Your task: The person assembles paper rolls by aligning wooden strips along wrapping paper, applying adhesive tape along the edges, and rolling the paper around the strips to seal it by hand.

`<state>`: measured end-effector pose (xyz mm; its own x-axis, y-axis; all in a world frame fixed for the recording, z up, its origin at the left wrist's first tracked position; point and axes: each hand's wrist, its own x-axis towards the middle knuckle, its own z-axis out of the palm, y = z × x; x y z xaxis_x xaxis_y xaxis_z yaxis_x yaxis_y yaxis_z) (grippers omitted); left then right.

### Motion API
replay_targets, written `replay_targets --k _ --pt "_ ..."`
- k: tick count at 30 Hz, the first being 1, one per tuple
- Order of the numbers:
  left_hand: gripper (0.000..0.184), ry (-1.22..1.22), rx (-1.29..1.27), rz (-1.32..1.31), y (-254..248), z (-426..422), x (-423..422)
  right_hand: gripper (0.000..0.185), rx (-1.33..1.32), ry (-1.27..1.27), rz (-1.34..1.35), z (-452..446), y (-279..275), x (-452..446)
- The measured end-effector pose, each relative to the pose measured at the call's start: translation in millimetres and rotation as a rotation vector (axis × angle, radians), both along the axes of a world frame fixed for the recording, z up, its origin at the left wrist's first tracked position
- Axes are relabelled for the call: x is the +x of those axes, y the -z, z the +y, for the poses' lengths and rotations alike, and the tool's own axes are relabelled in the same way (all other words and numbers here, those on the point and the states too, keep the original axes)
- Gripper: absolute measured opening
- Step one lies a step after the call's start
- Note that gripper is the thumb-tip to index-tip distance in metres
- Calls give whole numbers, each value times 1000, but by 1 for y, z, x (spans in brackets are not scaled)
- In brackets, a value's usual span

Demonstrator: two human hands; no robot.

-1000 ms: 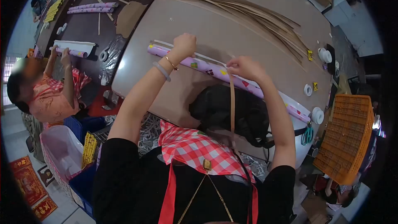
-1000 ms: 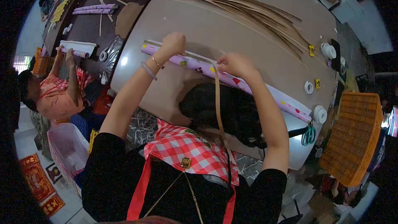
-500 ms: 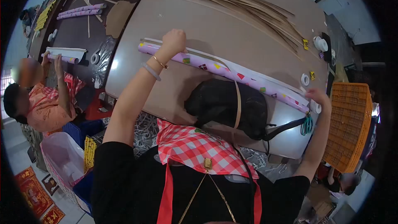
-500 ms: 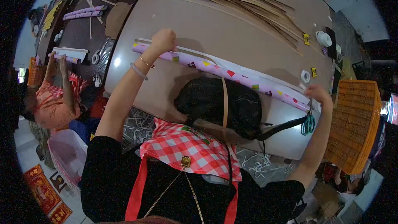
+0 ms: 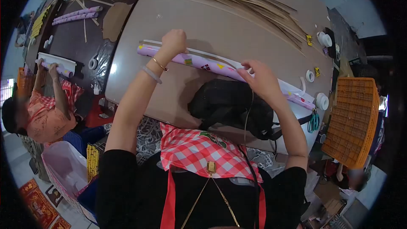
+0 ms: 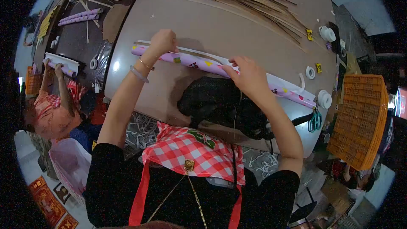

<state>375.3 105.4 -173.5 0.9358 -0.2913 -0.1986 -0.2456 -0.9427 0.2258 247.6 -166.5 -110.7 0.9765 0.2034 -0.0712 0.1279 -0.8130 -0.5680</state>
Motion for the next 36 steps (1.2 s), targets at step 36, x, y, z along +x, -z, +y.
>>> replay_targets --k 36 --pt "19 47 -87 75 -23 -2 -19 19 -186 92 270 -62 2 -6"
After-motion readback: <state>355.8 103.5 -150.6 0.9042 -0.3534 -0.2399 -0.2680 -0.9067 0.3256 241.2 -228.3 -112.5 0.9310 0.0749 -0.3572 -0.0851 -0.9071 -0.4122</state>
